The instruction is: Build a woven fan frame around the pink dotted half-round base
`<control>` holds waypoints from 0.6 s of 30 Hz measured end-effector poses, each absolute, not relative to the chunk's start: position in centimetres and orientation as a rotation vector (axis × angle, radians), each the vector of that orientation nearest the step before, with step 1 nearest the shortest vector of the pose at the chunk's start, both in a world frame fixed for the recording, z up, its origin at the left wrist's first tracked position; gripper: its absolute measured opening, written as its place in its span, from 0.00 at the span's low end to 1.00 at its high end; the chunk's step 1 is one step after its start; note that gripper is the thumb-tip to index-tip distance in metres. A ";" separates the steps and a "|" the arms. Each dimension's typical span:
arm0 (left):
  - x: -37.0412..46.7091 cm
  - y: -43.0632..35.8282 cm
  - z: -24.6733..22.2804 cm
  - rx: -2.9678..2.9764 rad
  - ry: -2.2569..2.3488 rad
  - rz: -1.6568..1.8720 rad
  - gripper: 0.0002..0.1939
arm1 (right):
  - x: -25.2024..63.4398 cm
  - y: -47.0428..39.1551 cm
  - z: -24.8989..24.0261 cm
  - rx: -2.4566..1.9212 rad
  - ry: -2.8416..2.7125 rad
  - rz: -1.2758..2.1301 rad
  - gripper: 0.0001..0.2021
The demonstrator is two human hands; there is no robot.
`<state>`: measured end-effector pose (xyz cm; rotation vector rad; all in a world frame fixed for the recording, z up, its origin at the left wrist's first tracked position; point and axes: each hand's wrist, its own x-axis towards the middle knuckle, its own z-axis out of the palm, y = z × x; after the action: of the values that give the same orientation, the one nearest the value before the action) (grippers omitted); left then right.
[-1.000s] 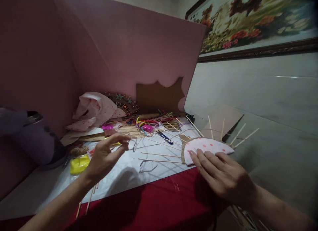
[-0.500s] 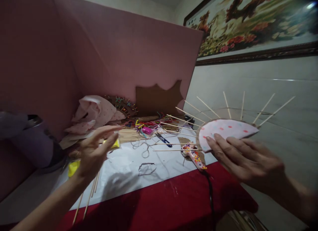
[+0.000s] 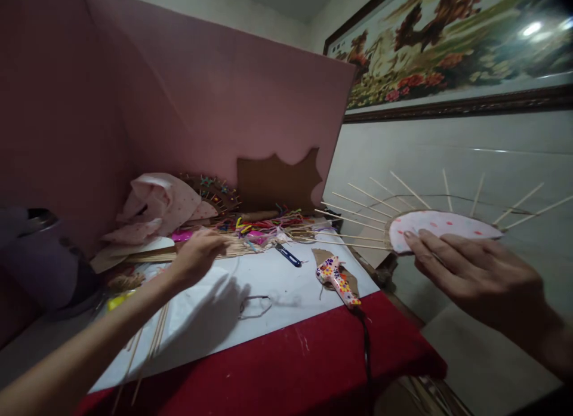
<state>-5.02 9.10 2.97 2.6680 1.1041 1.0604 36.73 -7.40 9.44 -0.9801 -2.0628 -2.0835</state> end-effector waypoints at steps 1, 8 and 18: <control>-6.5 9.1 3.4 2.659 1.147 1.104 0.15 | 37.4 -7.0 9.0 -0.994 -2.070 -2.091 0.12; -12.7 7.7 4.1 2.398 1.801 1.331 0.20 | 38.6 -5.1 7.8 -1.095 -2.045 -2.069 0.10; -15.8 6.1 2.3 2.152 2.296 0.936 0.18 | 39.5 -4.4 7.9 -1.228 -1.962 -2.080 0.11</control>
<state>-15.83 6.09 2.30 2.1517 2.2964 0.9361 39.46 -4.36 7.87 -1.2277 -1.9615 -2.0795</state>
